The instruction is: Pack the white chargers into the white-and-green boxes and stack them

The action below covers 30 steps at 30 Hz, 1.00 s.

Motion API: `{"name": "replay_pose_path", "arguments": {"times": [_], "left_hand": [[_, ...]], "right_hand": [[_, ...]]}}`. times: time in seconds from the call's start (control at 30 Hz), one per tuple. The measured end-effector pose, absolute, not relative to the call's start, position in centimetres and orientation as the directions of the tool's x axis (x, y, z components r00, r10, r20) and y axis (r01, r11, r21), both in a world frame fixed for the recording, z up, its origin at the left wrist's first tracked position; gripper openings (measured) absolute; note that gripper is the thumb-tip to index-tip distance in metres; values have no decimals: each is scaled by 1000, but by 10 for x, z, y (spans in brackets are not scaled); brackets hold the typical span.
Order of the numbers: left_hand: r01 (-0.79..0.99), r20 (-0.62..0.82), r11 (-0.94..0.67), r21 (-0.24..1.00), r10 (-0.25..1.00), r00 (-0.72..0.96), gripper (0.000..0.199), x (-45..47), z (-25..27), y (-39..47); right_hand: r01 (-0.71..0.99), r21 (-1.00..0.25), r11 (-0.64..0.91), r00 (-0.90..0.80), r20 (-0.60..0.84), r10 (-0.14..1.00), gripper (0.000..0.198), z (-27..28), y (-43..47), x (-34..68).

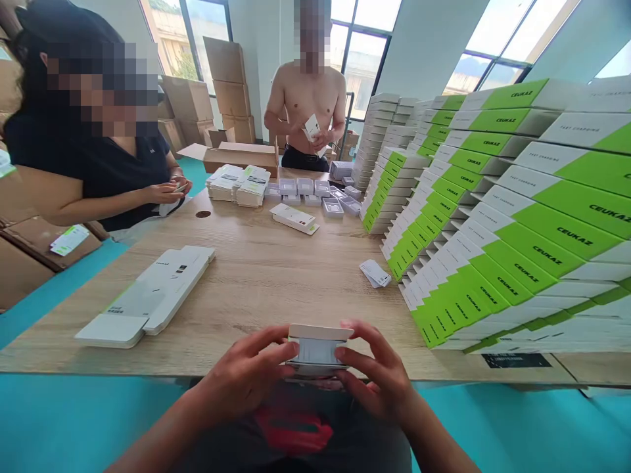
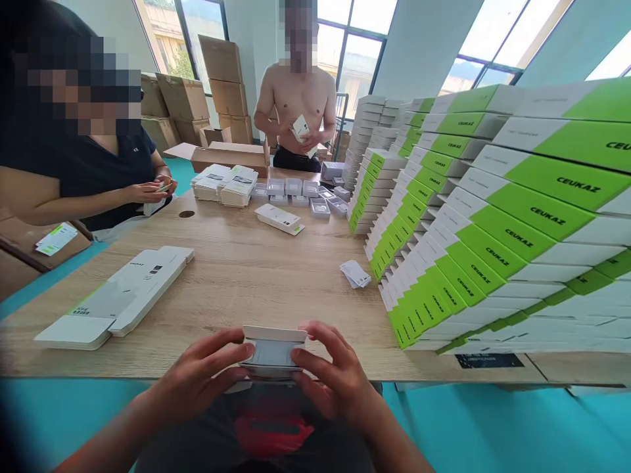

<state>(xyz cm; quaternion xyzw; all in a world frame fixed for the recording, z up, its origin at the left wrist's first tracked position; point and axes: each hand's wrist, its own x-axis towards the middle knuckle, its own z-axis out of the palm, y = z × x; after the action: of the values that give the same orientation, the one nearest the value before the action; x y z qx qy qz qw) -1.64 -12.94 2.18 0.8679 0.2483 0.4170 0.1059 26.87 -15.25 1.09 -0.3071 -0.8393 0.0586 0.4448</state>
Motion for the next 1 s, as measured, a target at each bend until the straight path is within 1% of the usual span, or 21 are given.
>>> {"name": "replay_pose_path", "arguments": {"times": [0.1,0.17,0.2,0.27,0.33,0.4,0.47,0.5,0.57,0.6,0.63,0.73,0.87,1.0], "left_hand": [[290,716,-867,406,498,489,23,-14,22,-133],[253,737,-876,411,482,474,25,-13,22,-136],[246,737,-880,406,475,481,27,-13,23,-138],[263,704,-873,411,487,517,28,-12,28,-144],[316,642,-827,465,561,522,21,-10,36,-149],[373,588,-745,552,666,459,8,-5,44,-154],[408,550,-651,640,759,348,5,2,49,-158],[410,521,-597,690,802,292,5,5,50,-159],[386,440,-485,785,875,204,20,9,52,-160],[368,404,-442,818,897,180,25,11,52,-161],[349,381,-416,839,909,169,27,12,52,-161],[295,388,-422,857,906,169,19,13,54,-161],[271,410,-450,851,892,192,15,12,56,-160],[314,464,-526,791,849,252,17,6,53,-161]], "right_hand": [[384,-394,835,-412,736,537,47,24,-153,267],[379,-378,845,-444,726,525,49,34,-155,265],[398,-366,841,-467,708,529,44,39,-156,265],[440,-379,814,-496,653,572,24,48,-158,262],[446,-465,765,-473,603,642,8,55,-160,258],[440,-559,703,-426,560,711,6,59,-162,253],[433,-624,651,-359,543,759,4,59,-162,247],[428,-651,627,-319,540,779,10,58,-161,244],[413,-693,591,-252,537,805,18,56,-161,240],[407,-706,580,-232,534,813,17,54,-160,238],[402,-714,574,-221,532,817,15,54,-160,237],[394,-708,586,-224,545,808,10,54,-160,236],[390,-680,620,-262,564,783,12,58,-159,239],[389,-577,718,-389,603,696,10,59,-155,250]]}}
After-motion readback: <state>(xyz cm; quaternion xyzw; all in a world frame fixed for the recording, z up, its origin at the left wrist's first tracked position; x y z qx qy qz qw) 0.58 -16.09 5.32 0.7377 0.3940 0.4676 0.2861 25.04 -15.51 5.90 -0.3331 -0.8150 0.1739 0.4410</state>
